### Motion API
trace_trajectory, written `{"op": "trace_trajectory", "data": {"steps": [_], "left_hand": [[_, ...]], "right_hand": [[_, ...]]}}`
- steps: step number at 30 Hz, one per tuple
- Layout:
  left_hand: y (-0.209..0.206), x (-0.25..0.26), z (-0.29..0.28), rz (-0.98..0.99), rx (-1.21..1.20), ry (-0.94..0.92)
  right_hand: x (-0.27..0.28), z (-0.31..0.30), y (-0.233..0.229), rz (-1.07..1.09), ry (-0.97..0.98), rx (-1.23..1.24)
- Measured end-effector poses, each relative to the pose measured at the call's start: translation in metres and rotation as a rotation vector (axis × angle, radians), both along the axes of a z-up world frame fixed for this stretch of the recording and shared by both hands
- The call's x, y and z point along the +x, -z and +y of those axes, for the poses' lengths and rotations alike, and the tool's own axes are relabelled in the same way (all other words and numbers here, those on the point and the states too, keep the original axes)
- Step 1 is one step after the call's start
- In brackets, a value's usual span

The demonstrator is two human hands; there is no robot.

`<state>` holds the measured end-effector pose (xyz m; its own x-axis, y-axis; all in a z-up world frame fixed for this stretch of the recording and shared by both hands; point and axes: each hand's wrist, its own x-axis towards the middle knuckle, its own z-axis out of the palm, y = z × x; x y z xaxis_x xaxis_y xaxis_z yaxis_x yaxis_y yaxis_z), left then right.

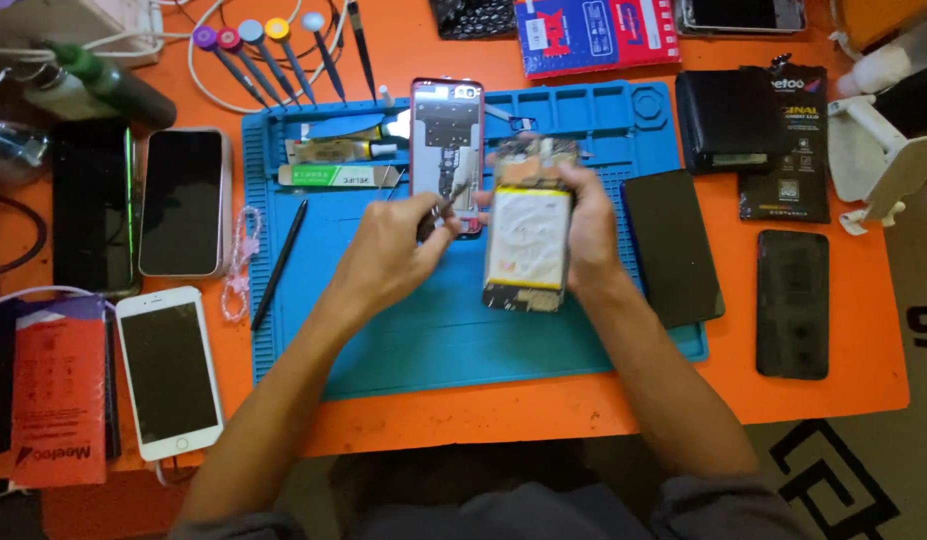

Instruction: The person removes the battery from a disassembled smartphone using a prying tool and tweezers. They then apply adhesive to the battery compartment and place the battery back into the phone.

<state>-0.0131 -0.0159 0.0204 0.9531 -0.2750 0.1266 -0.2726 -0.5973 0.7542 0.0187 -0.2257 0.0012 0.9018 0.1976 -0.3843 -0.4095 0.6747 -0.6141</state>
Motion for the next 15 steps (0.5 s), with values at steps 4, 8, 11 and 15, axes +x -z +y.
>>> {"op": "trace_trajectory", "data": {"steps": [4,8,11,15], "left_hand": [[0.005,-0.013,-0.005,0.226,-0.298,0.015],[0.002,-0.012,-0.013,0.376,-0.676,0.034],[0.008,-0.008,-0.009,0.401,-0.8,0.004],[0.01,-0.006,-0.001,0.366,-0.796,-0.036]], "right_hand": [[-0.012,0.013,0.058,0.053,0.051,-0.072],[-0.014,0.018,0.04,-0.18,-0.07,-0.19],[-0.01,0.005,0.019,-0.484,-0.111,-0.458],[-0.012,0.003,-0.003,-0.702,-0.029,-0.891]]}}
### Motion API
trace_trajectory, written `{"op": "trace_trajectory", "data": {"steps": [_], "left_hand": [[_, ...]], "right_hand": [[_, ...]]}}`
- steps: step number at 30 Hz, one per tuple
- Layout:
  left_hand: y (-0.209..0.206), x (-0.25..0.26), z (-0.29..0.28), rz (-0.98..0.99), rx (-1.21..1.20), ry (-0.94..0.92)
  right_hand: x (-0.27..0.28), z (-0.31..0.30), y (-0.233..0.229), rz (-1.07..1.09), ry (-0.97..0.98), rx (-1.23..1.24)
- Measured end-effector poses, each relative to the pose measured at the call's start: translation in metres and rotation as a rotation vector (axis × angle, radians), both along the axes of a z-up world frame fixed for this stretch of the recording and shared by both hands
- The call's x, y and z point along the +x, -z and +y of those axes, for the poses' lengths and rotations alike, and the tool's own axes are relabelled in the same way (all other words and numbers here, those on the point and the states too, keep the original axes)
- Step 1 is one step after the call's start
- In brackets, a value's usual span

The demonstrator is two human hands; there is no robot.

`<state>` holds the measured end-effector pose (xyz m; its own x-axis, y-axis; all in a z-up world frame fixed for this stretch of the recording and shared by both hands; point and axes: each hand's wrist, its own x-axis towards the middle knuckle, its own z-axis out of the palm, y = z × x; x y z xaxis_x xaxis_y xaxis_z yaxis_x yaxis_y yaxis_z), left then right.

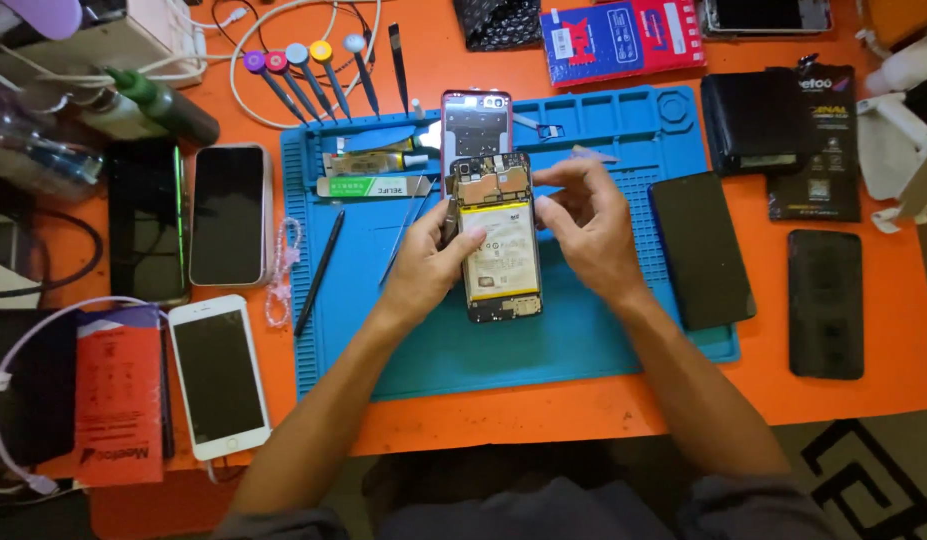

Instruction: The person removes the battery from a disassembled smartphone using a prying tool and tweezers. They then apply adhesive to the battery compartment and place the battery back into the phone.

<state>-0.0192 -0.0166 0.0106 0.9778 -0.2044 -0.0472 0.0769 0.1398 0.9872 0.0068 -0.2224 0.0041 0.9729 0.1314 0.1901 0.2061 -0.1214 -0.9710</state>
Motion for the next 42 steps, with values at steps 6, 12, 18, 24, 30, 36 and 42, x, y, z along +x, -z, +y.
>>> {"op": "trace_trajectory", "data": {"steps": [6,12,18,24,30,36,42], "left_hand": [[0.008,0.0,0.0,0.04,-0.041,-0.035],[0.019,0.003,0.006,0.037,-0.015,-0.038],[0.016,0.002,0.009,0.006,0.079,0.003],[0.007,0.002,0.009,0.0,0.155,0.045],[-0.007,-0.001,0.006,0.019,0.065,0.044],[-0.015,0.001,0.003,-0.008,0.1,0.041],[-0.017,-0.001,0.002,-0.046,0.136,0.044]], "right_hand": [[-0.003,0.007,0.003,-0.252,0.034,-0.267],[-0.003,0.01,0.001,-0.242,0.062,-0.278],[0.004,0.005,0.014,0.066,0.013,0.024],[0.003,0.003,0.001,0.123,-0.034,0.079],[0.0,0.001,-0.003,0.149,-0.057,0.103],[-0.002,0.0,0.01,0.099,-0.11,0.075],[-0.007,0.007,-0.002,-0.138,-0.116,-0.28]]}}
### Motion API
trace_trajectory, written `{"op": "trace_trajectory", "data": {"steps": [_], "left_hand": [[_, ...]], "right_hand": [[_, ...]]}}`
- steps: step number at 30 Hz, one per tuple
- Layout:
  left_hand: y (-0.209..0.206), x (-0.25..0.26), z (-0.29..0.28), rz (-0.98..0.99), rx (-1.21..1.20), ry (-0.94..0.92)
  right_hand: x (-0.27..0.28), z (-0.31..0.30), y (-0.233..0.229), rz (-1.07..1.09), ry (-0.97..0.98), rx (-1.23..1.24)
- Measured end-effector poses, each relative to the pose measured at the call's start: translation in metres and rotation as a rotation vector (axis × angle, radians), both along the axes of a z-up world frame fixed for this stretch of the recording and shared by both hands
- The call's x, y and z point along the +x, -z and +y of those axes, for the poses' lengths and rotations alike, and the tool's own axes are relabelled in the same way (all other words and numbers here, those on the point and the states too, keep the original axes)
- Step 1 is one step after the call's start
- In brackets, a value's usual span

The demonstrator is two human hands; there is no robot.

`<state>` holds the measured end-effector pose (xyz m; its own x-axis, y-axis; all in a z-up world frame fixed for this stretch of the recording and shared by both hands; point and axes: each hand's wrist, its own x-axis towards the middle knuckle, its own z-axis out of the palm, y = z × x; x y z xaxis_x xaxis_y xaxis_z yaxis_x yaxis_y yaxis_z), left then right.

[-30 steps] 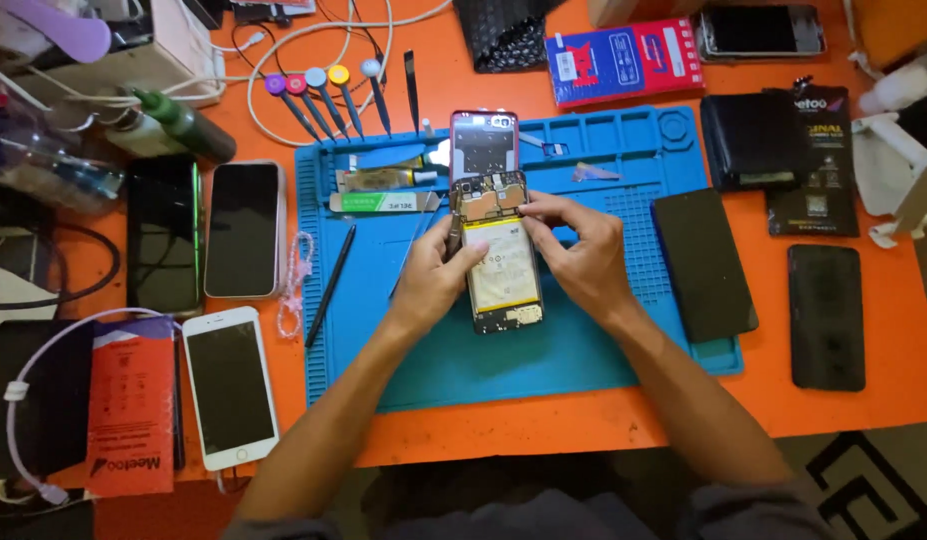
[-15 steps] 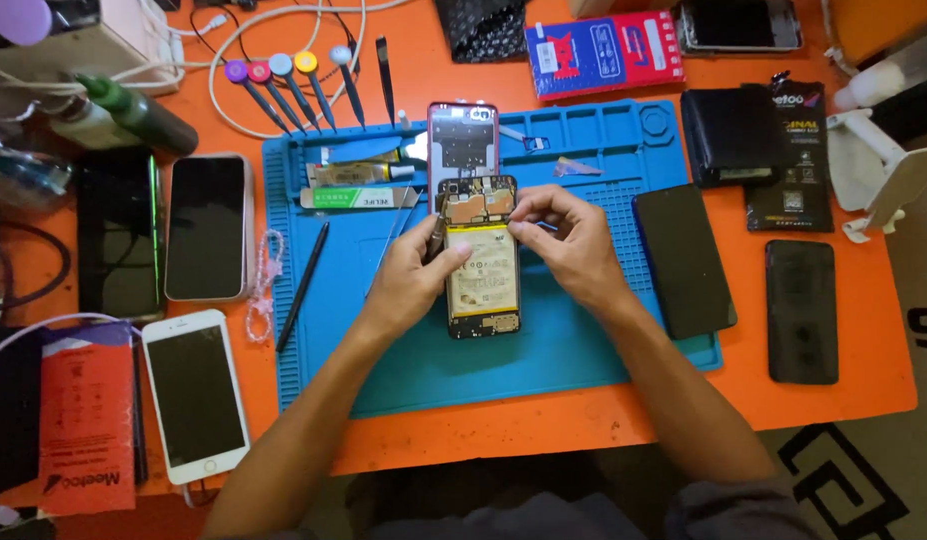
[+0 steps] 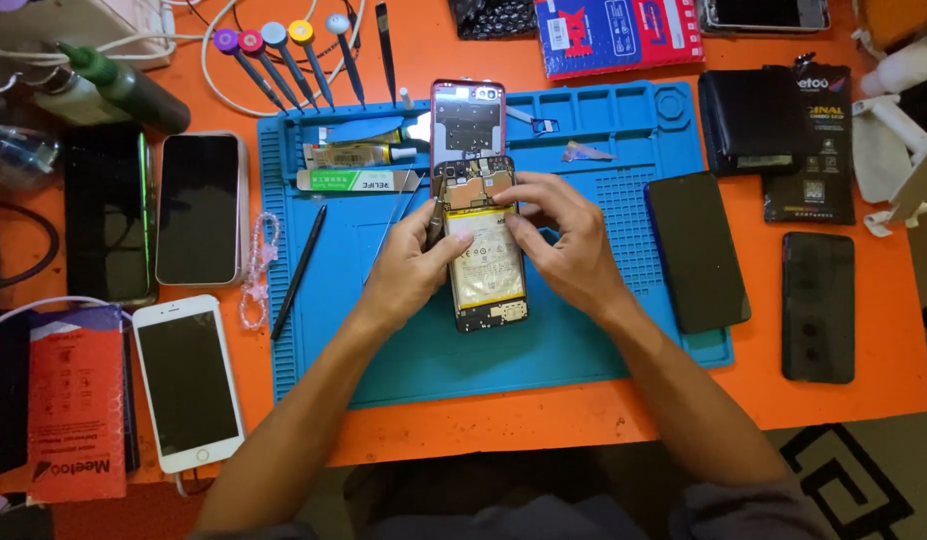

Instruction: The person removes the battery from a disassembled smartphone using a prying tool and tweezers. They then apply adhesive to the battery compartment and place the battery back into the phone.

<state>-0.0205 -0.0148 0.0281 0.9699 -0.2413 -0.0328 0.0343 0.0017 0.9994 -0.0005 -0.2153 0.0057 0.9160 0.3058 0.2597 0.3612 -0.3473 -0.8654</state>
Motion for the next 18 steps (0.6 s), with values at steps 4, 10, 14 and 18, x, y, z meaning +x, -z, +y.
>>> {"op": "trace_trajectory", "data": {"steps": [4,10,14,18], "left_hand": [[0.001,0.001,0.001,-0.026,0.018,0.001],[0.001,0.0,0.001,-0.064,0.051,0.006],[0.0,0.0,0.001,-0.094,0.077,0.011],[0.0,-0.002,0.001,-0.127,0.104,0.015]], "right_hand": [[0.0,0.0,0.001,0.018,0.01,0.012],[-0.002,0.004,-0.008,-0.034,-0.021,-0.046],[-0.004,0.006,-0.009,-0.024,-0.045,-0.042],[-0.006,0.008,-0.006,-0.026,-0.026,-0.008]]}}
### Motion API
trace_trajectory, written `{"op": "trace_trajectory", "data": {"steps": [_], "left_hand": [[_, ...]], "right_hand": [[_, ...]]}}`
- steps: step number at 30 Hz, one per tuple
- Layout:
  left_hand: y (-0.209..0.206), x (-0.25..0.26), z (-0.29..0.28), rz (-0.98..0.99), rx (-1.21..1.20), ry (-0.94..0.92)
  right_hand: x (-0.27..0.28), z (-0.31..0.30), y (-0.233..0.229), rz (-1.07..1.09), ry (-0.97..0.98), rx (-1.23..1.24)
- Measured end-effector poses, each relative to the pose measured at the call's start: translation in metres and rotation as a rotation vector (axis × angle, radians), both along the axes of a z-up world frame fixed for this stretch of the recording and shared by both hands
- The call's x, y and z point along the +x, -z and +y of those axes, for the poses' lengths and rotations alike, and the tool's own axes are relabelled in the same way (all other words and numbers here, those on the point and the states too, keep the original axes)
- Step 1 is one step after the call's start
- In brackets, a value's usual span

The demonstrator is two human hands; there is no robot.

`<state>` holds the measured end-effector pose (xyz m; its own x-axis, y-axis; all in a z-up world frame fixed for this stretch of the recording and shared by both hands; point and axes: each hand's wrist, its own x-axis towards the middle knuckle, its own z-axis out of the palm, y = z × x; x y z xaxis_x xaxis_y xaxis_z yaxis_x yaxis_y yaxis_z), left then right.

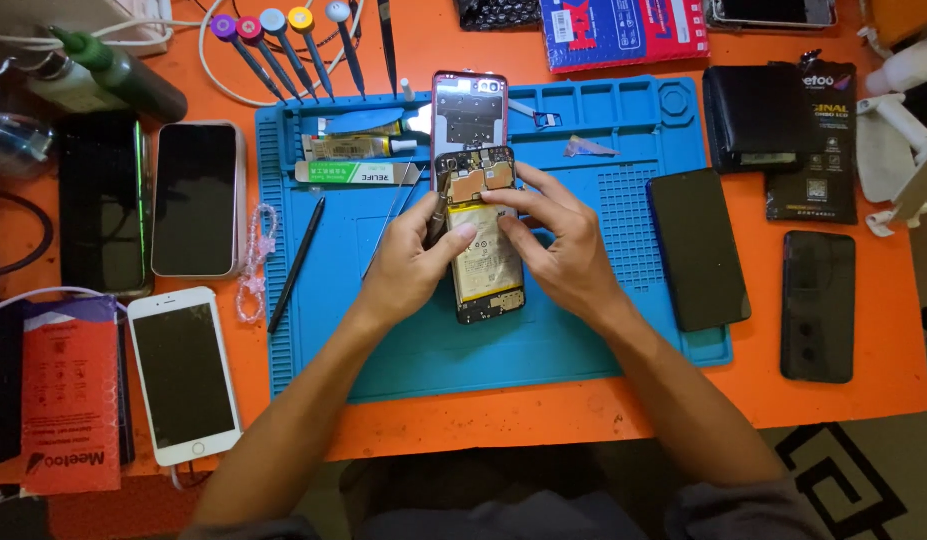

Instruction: The person removes the battery from a disassembled smartphone using a prying tool and tweezers. They then apply adhesive to the battery compartment and place the battery back into the phone.

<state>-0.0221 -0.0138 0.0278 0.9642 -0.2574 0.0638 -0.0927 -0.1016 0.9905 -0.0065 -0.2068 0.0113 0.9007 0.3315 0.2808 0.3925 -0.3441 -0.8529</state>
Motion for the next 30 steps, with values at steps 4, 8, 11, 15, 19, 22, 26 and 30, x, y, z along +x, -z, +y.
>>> {"op": "trace_trajectory", "data": {"steps": [4,8,11,15,19,22,26,30], "left_hand": [[0.001,-0.002,0.0,-0.024,0.02,0.009],[0.008,0.001,-0.002,-0.024,0.012,0.025],[0.013,0.004,-0.002,0.036,-0.055,0.038],[0.009,0.001,0.002,0.156,-0.184,0.049],[0.014,0.0,0.003,0.156,-0.183,0.044],[0.02,0.001,0.003,0.148,-0.183,0.037],[0.028,0.002,0.005,0.117,-0.165,0.028],[0.033,0.003,0.005,0.104,-0.152,0.034]], "right_hand": [[0.003,-0.004,0.01,0.031,0.029,0.048],[0.003,-0.006,0.022,0.222,0.022,0.241],[0.006,-0.008,0.024,0.263,-0.011,0.286],[0.004,-0.012,0.006,0.221,0.004,0.213],[0.005,-0.01,0.002,0.052,0.052,0.07],[0.004,-0.009,0.002,-0.09,0.071,-0.018],[0.006,-0.009,0.004,-0.119,0.072,-0.004],[0.005,-0.008,0.001,-0.118,0.101,0.004]]}}
